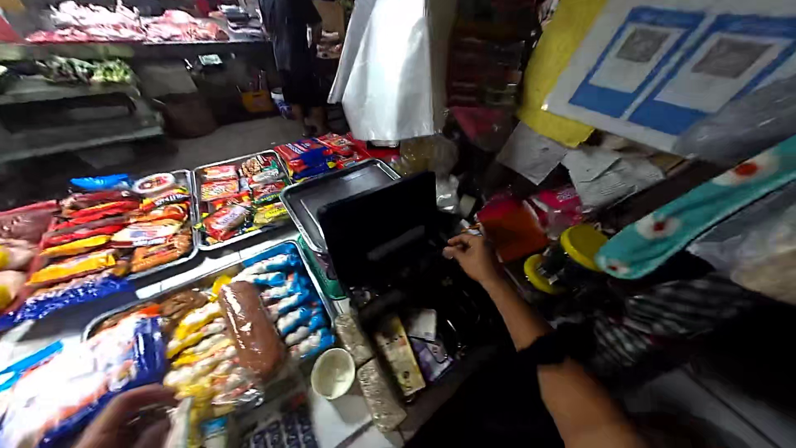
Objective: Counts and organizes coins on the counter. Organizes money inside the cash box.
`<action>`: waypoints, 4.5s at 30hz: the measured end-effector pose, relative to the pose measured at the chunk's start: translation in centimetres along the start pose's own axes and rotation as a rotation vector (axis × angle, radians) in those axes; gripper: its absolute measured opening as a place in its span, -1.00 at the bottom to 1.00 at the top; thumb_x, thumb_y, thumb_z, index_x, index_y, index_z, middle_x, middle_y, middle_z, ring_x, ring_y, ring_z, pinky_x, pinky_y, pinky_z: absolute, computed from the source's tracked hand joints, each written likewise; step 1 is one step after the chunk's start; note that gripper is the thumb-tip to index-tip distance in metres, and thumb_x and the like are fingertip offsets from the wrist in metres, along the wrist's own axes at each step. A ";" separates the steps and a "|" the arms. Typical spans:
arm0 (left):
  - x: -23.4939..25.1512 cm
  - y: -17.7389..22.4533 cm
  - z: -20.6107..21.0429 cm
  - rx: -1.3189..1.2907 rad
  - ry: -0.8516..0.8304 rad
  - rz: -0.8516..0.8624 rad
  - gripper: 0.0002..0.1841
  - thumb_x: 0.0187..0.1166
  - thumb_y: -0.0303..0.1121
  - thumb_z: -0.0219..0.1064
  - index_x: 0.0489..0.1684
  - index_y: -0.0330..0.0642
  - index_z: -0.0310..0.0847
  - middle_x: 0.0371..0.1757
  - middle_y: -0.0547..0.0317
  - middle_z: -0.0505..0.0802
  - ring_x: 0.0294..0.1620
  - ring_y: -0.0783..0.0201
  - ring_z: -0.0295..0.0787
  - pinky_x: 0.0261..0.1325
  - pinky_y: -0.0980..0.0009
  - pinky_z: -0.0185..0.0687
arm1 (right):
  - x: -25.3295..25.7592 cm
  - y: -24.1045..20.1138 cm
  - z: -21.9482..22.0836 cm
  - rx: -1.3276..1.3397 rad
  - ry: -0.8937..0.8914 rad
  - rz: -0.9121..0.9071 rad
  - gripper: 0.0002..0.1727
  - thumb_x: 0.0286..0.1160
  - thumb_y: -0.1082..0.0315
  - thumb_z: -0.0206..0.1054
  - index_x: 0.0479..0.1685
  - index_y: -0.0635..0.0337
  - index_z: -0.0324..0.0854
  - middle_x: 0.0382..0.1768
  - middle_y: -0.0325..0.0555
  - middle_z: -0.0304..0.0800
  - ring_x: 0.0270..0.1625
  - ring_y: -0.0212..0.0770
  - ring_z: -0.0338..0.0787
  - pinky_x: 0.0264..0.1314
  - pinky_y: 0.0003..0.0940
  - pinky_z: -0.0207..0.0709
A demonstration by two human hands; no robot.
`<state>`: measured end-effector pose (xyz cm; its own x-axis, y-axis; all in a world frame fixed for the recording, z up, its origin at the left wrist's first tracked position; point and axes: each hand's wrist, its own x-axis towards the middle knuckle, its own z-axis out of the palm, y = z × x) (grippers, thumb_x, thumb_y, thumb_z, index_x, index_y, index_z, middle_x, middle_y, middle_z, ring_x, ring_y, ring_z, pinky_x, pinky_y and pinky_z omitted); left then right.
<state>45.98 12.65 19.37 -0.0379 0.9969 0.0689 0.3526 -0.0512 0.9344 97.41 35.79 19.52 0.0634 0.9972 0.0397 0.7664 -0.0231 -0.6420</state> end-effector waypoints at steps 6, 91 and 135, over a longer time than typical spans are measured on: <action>3.7 5.5 15.4 0.441 -0.672 -0.068 -0.79 0.61 -0.52 0.28 0.12 -0.36 0.68 0.07 -0.24 0.75 -0.03 -0.08 0.79 0.11 -0.02 0.73 | 6.4 3.7 1.5 -0.063 -0.141 -0.092 -0.75 0.54 0.34 0.46 0.03 0.33 0.77 -0.02 0.23 0.85 0.10 0.17 0.84 0.32 0.21 0.61; 14.0 2.0 33.3 0.198 -0.431 0.196 -0.52 0.47 -0.58 0.41 0.43 -0.35 0.58 0.40 -0.21 0.74 0.54 -0.11 0.59 0.66 0.02 0.38 | -4.8 7.0 7.0 0.090 -0.432 -0.465 -0.67 0.27 0.49 0.49 0.04 0.41 0.76 -0.25 0.10 0.90 -0.21 0.00 0.91 -0.02 -0.04 0.77; 10.4 0.8 36.2 0.466 -0.375 -0.242 -0.66 0.61 -0.58 0.17 0.27 -0.34 0.71 0.34 -0.34 0.75 0.44 -0.29 0.63 0.46 -0.19 0.50 | -7.2 3.4 -1.1 -0.072 -0.544 -0.141 -0.69 0.52 0.22 0.40 -0.52 0.24 0.78 -0.60 -0.16 0.73 -0.55 -0.33 0.70 -0.36 -0.31 0.61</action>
<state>79.70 25.13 8.17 0.1320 0.9347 -0.3302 0.7477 0.1248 0.6522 100.29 28.46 17.91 -0.3670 0.8835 -0.2911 0.7864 0.1275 -0.6045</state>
